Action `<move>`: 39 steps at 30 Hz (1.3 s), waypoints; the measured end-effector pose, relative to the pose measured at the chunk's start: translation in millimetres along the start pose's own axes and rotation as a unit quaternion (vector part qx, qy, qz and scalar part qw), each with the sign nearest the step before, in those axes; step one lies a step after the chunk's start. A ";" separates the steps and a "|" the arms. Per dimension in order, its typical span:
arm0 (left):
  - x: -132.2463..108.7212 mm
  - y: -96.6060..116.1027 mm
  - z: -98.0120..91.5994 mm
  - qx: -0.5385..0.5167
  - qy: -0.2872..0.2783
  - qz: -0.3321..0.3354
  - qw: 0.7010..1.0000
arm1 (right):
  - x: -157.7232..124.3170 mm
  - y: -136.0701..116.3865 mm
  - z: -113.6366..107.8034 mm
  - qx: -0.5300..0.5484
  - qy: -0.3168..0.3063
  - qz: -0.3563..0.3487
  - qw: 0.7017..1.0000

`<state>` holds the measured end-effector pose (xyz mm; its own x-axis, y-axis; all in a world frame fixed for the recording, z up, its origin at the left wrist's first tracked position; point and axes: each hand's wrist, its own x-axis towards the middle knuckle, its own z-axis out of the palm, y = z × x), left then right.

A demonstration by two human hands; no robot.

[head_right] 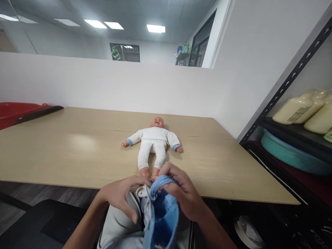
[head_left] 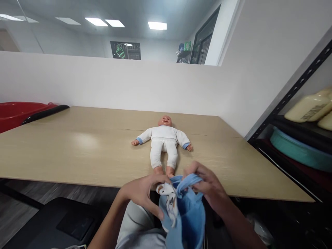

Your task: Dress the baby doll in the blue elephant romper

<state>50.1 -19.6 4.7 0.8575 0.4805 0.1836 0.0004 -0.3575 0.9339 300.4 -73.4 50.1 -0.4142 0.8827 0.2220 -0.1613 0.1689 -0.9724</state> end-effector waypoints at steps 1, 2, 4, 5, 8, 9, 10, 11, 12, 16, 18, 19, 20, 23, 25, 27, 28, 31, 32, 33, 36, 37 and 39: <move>2.2 -2.2 2.4 0.022 0.000 -0.015 1.000 | 1.1 -2.9 -5.3 0.041 0.012 -0.022 0.999; 4.6 -2.8 5.0 0.042 -0.002 -0.027 0.999 | 1.8 -6.4 -11.3 0.067 0.020 -0.046 0.996; 8.3 -0.9 9.4 0.064 -0.003 -0.026 0.998 | 1.0 -14.1 -25.5 0.063 0.013 -0.075 0.995; 9.3 0.8 10.8 0.077 0.003 -0.018 0.997 | -0.8 -17.1 -32.8 0.044 0.000 -0.069 0.997; 8.5 5.7 11.9 0.129 0.042 0.014 0.991 | -10.7 -17.1 -49.6 -0.062 -0.112 0.027 0.991; 7.3 7.2 11.7 0.138 0.059 0.025 0.988 | -14.7 -13.5 -51.7 -0.113 -0.151 0.065 0.980; 5.7 8.7 11.4 0.136 0.073 0.031 0.987 | -18.7 -8.6 -51.6 -0.165 -0.188 0.096 0.964; 3.8 10.3 10.9 0.128 0.086 0.032 0.988 | -22.3 -2.8 -49.4 -0.215 -0.216 0.115 0.946; 1.6 12.0 10.1 0.119 0.098 0.027 0.988 | -25.5 3.2 -45.5 -0.257 -0.230 0.122 0.930; -11.3 16.5 2.9 0.087 0.114 -0.027 0.989 | -33.2 20.6 -26.2 -0.320 -0.197 0.091 0.922; -20.4 14.7 -2.8 0.062 0.072 -0.063 0.994 | -32.8 24.4 -22.8 -0.286 -0.129 0.081 0.946; -25.3 12.2 -5.3 0.051 0.044 -0.077 0.995 | -31.1 26.0 -23.5 -0.257 -0.092 0.090 0.958; -29.9 8.7 -7.2 0.046 0.024 -0.086 0.995 | -28.1 27.8 -25.4 -0.228 -0.056 0.108 0.966; -39.7 -7.7 -6.5 0.021 0.058 -0.087 0.994 | -12.4 35.4 -34.4 -0.157 -0.028 0.183 0.970; -40.5 -20.9 -1.6 -0.021 0.140 -0.102 0.985 | 1.9 40.4 -39.0 -0.105 -0.111 0.215 0.965; -37.0 -32.7 3.2 -0.066 0.217 -0.124 0.966 | 16.0 43.1 -39.8 -0.059 -0.220 0.225 0.947; -34.6 -37.3 4.3 -0.082 0.242 -0.129 0.958 | 22.1 43.5 -38.8 -0.048 -0.259 0.226 0.938; -30.9 -44.8 -0.4 -0.122 0.242 -0.130 0.954 | 33.3 45.7 -34.7 -0.069 -0.264 0.227 0.935; -31.7 -45.5 -4.1 -0.135 0.218 -0.129 0.958 | 34.6 48.2 -34.4 -0.077 -0.241 0.230 0.940; -33.3 -45.5 -8.3 -0.147 0.183 -0.129 0.963 | 35.0 52.1 -35.0 -0.078 -0.212 0.234 0.946; -39.0 -43.1 -19.1 -0.155 0.078 -0.132 0.976 | 34.9 67.7 -41.4 -0.060 -0.116 0.260 0.957; -39.8 -42.2 -20.9 -0.146 0.071 -0.131 0.978 | 36.1 72.1 -43.6 -0.053 -0.095 0.271 0.956; -38.6 -41.1 -21.8 -0.124 0.108 -0.124 0.978 | 41.9 75.5 -45.2 -0.037 -0.101 0.268 0.957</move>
<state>5.7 -6.0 -34.0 0.7181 0.6956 -0.0229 0.0465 -0.0151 0.9988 311.4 -3.8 -17.2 -0.5856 0.7497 -0.3082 0.1841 -0.2472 -0.9513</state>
